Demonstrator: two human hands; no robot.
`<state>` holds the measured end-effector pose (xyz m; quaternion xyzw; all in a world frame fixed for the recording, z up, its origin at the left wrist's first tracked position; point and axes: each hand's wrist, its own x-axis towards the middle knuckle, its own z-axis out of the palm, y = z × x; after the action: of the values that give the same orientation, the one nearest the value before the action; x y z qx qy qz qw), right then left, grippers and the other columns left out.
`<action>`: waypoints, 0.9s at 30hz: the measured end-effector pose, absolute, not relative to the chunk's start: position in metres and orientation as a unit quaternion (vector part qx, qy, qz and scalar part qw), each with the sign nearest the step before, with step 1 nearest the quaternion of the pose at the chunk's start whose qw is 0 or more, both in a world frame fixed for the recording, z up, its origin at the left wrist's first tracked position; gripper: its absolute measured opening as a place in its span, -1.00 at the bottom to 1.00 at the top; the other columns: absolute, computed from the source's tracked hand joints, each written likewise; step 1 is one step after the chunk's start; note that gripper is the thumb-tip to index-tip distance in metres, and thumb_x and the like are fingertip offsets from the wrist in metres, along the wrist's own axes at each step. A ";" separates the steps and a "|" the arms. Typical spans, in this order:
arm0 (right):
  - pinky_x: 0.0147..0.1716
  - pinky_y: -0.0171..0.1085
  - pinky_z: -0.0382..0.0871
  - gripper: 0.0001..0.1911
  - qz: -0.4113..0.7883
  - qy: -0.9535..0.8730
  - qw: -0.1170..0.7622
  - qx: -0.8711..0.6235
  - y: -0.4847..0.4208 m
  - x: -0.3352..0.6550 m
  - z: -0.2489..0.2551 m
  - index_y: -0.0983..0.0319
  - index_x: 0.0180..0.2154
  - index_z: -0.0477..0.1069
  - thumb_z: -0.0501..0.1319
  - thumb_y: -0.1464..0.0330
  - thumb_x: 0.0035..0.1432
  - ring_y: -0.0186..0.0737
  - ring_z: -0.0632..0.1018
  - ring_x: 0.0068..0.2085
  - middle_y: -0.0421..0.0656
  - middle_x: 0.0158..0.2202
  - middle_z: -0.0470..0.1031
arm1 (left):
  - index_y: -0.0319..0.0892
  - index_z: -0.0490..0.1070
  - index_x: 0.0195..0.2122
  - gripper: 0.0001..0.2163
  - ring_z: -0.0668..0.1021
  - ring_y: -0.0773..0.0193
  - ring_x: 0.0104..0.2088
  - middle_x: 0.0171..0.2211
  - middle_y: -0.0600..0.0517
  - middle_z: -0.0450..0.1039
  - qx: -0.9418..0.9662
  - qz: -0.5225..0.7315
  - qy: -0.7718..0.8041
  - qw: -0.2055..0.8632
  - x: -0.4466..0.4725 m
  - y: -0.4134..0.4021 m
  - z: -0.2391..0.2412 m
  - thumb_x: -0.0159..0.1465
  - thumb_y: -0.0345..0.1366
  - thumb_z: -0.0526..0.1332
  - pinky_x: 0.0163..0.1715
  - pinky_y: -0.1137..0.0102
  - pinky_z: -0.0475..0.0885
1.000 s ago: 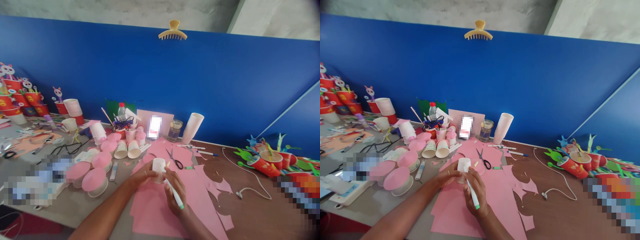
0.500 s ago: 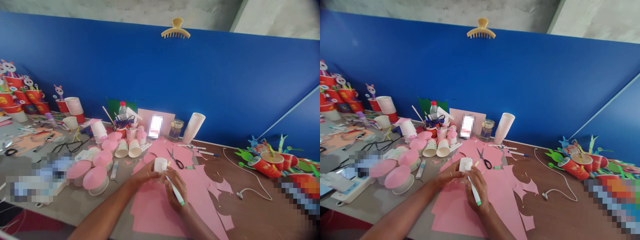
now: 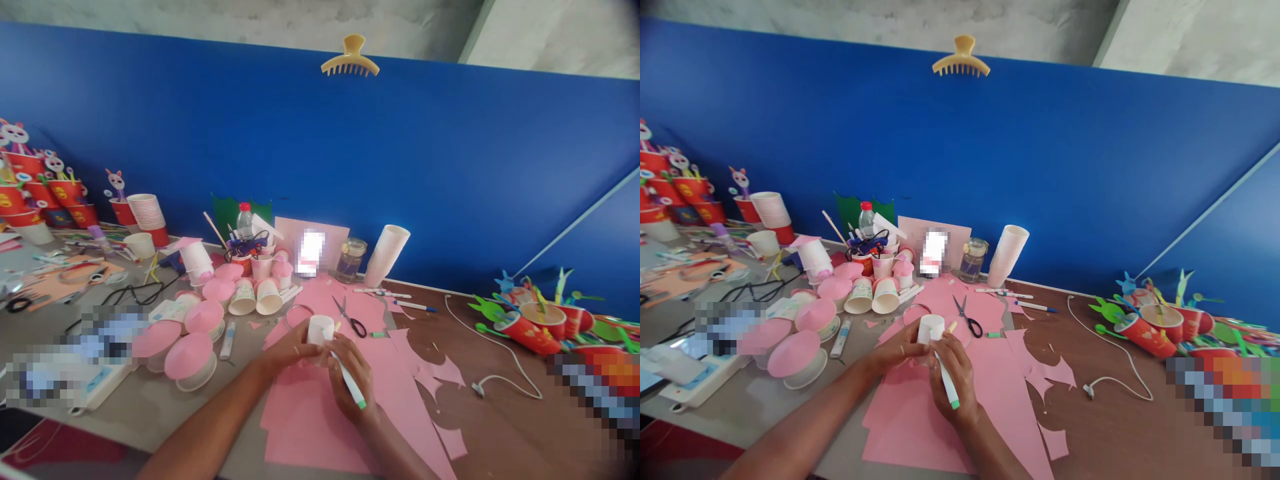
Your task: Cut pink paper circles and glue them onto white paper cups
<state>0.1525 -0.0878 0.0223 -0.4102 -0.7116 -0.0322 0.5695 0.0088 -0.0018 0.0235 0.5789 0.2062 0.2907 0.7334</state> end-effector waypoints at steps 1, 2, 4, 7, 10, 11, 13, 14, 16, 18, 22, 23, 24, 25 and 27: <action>-0.10 -0.05 0.48 -0.73 -0.027 -0.712 0.569 -0.411 -0.088 0.153 0.022 0.20 -0.09 0.39 0.07 0.50 0.19 -0.07 0.52 -0.07 -0.04 -0.24 0.50 | -0.22 0.28 -0.04 -0.46 0.38 0.26 -0.29 -0.26 0.00 0.33 0.580 0.290 0.209 0.732 0.009 -0.001 0.022 -0.01 -0.17 0.40 -0.39 0.44 0.24; -0.10 -0.04 0.47 -0.73 -0.023 -0.713 0.569 -0.410 -0.088 0.153 0.022 0.20 -0.10 0.39 0.06 0.49 0.20 -0.07 0.52 -0.08 -0.05 -0.25 0.50 | -0.22 0.28 -0.03 -0.45 0.38 0.26 -0.29 -0.26 0.00 0.33 0.582 0.288 0.211 0.730 0.009 -0.001 0.021 -0.01 -0.17 0.40 -0.38 0.44 0.24; -0.11 -0.04 0.48 -0.73 -0.021 -0.711 0.574 -0.405 -0.088 0.154 0.022 0.20 -0.10 0.39 0.05 0.50 0.20 -0.07 0.52 -0.08 -0.06 -0.27 0.50 | -0.22 0.28 -0.02 -0.44 0.38 0.24 -0.27 -0.25 -0.01 0.34 0.584 0.290 0.213 0.728 0.008 0.000 0.019 -0.02 -0.16 0.40 -0.37 0.43 0.25; -0.15 -0.06 0.50 -0.72 -0.033 -0.701 0.588 -0.403 -0.088 0.154 0.022 0.21 -0.08 0.37 0.06 0.51 0.19 -0.07 0.52 -0.08 -0.03 -0.22 0.50 | -0.22 0.29 -0.02 -0.44 0.39 0.19 -0.23 -0.22 -0.03 0.35 0.585 0.293 0.214 0.725 0.008 0.000 0.016 -0.03 -0.17 0.40 -0.33 0.39 0.27; -0.14 -0.06 0.49 -0.71 -0.032 -0.705 0.587 -0.397 -0.088 0.154 0.022 0.22 -0.07 0.37 0.06 0.53 0.18 -0.08 0.52 -0.09 -0.03 -0.24 0.50 | -0.21 0.29 -0.02 -0.45 0.40 0.16 -0.21 -0.20 -0.04 0.35 0.583 0.291 0.213 0.728 0.008 0.001 0.015 -0.03 -0.20 0.40 -0.31 0.37 0.28; -0.14 -0.05 0.49 -0.70 -0.031 -0.708 0.586 -0.394 -0.088 0.154 0.022 0.22 -0.07 0.37 0.06 0.53 0.18 -0.08 0.52 -0.09 -0.04 -0.25 0.50 | -0.21 0.29 -0.02 -0.45 0.40 0.16 -0.20 -0.20 -0.04 0.35 0.582 0.291 0.212 0.729 0.008 0.001 0.015 -0.03 -0.21 0.40 -0.30 0.37 0.28; -0.14 -0.06 0.50 -0.70 -0.035 -0.707 0.585 -0.395 -0.088 0.154 0.022 0.22 -0.07 0.37 0.07 0.54 0.18 -0.08 0.52 -0.09 -0.04 -0.25 0.50 | -0.22 0.29 -0.02 -0.45 0.40 0.16 -0.21 -0.21 -0.03 0.35 0.580 0.292 0.212 0.730 0.008 0.001 0.015 -0.03 -0.21 0.40 -0.30 0.37 0.29; -0.15 -0.08 0.50 -0.70 -0.041 -0.705 0.585 -0.399 -0.088 0.154 0.022 0.22 -0.07 0.37 0.07 0.54 0.18 -0.08 0.52 -0.09 -0.03 -0.23 0.50 | -0.21 0.29 -0.01 -0.45 0.40 0.16 -0.21 -0.21 -0.03 0.36 0.579 0.292 0.212 0.731 0.008 0.001 0.015 -0.03 -0.22 0.39 -0.30 0.37 0.29; -0.17 -0.10 0.51 -0.71 -0.052 -0.698 0.585 -0.410 -0.088 0.155 0.021 0.22 -0.07 0.37 0.08 0.53 0.18 -0.08 0.52 -0.08 -0.01 -0.19 0.50 | -0.21 0.29 0.01 -0.44 0.40 0.17 -0.21 -0.21 -0.03 0.36 0.575 0.290 0.207 0.736 0.007 0.002 0.015 -0.02 -0.23 0.39 -0.29 0.37 0.29; -0.18 -0.11 0.51 -0.71 -0.052 -0.695 0.585 -0.415 -0.088 0.155 0.021 0.21 -0.07 0.37 0.08 0.53 0.18 -0.09 0.52 -0.09 -0.02 -0.19 0.51 | -0.20 0.29 0.01 -0.44 0.40 0.17 -0.20 -0.21 -0.02 0.37 0.565 0.291 0.200 0.746 0.007 0.002 0.015 -0.02 -0.24 0.39 -0.29 0.37 0.29; -0.21 -0.12 0.50 -0.69 -0.029 -0.693 0.596 -0.405 -0.087 0.155 0.024 0.20 -0.06 0.37 0.07 0.54 0.17 -0.10 0.53 -0.13 -0.03 -0.22 0.51 | -0.20 0.29 0.02 -0.44 0.43 0.19 -0.22 -0.20 -0.03 0.39 0.535 0.287 0.177 0.774 0.006 0.001 0.014 -0.02 -0.29 0.39 -0.30 0.38 0.29; -0.22 -0.13 0.49 -0.68 -0.023 -0.693 0.599 -0.400 -0.087 0.155 0.025 0.20 -0.05 0.37 0.07 0.55 0.17 -0.10 0.53 -0.13 -0.04 -0.22 0.51 | -0.20 0.29 0.02 -0.45 0.44 0.19 -0.23 -0.20 -0.04 0.40 0.529 0.287 0.171 0.780 0.006 0.001 0.014 -0.01 -0.30 0.39 -0.31 0.39 0.29; -0.23 -0.13 0.49 -0.68 -0.017 -0.693 0.602 -0.395 -0.087 0.156 0.025 0.20 -0.05 0.36 0.07 0.55 0.17 -0.11 0.53 -0.14 -0.04 -0.23 0.50 | -0.19 0.29 0.02 -0.46 0.45 0.20 -0.25 -0.19 -0.04 0.41 0.523 0.286 0.167 0.785 0.006 0.001 0.014 0.00 -0.31 0.38 -0.31 0.39 0.29; -0.25 -0.14 0.49 -0.67 -0.011 -0.693 0.604 -0.394 -0.087 0.156 0.026 0.20 -0.04 0.36 0.06 0.55 0.18 -0.11 0.53 -0.15 -0.04 -0.23 0.50 | -0.19 0.29 0.02 -0.47 0.45 0.21 -0.25 -0.19 -0.04 0.41 0.517 0.287 0.163 0.789 0.006 0.001 0.014 0.00 -0.32 0.38 -0.32 0.40 0.29; -0.27 -0.16 0.48 -0.68 0.006 -0.687 0.607 -0.400 -0.087 0.157 0.026 0.20 -0.04 0.36 0.06 0.54 0.19 -0.13 0.53 -0.18 -0.04 -0.23 0.49 | -0.19 0.30 0.01 -0.48 0.46 0.21 -0.25 -0.19 -0.04 0.42 0.507 0.291 0.157 0.796 0.005 0.000 0.015 0.00 -0.33 0.38 -0.32 0.40 0.29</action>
<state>0.1568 -0.0875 0.0262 -0.3998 -0.6870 0.0061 0.6067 0.0054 0.0005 0.0147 0.5074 0.1570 0.2912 0.7957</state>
